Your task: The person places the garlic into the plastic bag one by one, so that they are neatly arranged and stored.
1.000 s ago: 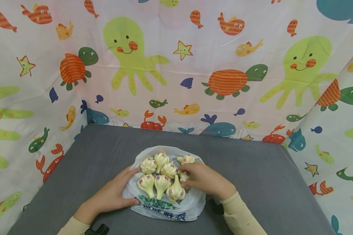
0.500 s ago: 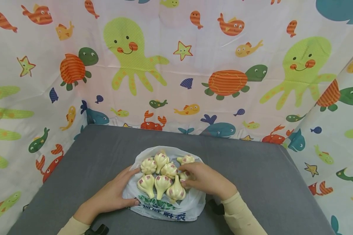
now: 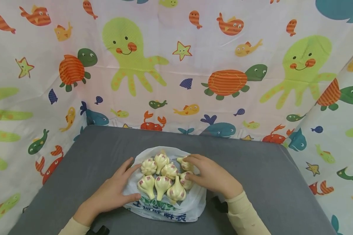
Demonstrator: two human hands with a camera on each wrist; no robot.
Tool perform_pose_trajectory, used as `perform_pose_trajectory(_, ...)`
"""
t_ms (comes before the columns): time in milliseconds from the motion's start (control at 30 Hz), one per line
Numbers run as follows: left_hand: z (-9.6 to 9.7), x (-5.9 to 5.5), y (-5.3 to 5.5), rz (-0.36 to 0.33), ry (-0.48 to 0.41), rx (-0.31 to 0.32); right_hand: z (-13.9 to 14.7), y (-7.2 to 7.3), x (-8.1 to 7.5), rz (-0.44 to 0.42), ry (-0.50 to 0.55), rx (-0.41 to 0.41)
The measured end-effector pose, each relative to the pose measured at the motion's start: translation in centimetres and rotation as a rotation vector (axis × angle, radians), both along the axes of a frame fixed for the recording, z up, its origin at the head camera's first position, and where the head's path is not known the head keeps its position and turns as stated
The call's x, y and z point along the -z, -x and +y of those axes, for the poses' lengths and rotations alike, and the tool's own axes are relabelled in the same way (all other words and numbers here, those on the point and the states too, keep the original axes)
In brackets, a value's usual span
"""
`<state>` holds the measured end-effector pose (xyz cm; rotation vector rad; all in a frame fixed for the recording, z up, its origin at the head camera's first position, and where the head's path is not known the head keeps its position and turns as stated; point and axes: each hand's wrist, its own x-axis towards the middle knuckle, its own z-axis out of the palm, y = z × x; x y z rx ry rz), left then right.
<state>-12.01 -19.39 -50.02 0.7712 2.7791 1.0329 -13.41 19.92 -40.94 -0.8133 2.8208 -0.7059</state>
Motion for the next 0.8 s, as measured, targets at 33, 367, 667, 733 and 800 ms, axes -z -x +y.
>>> perform_pose_trajectory(33,0.1,-0.4,0.2,0.022,0.022,-0.022,0.1,0.0,-0.3,0.016,-0.012,0.019)
perform_pose_trajectory(367,3.4,-4.6,2.6,0.189,0.257,-0.135,0.3,1.4,-2.1,0.114,-0.043,0.125)
perform_pose_trajectory(667,7.0,-6.6,4.1,0.236,0.253,-0.123,-2.4,3.3,-2.6,0.107,-0.104,0.288)
perform_pose_trajectory(733,7.7,-6.8,4.5,0.222,0.267,-0.117,-2.8,3.7,-2.7,0.099,-0.111,0.295)
perform_pose_trajectory(800,8.4,-7.0,5.3,0.217,0.288,-0.113,-3.2,4.4,-2.9,0.096,-0.109,0.286)
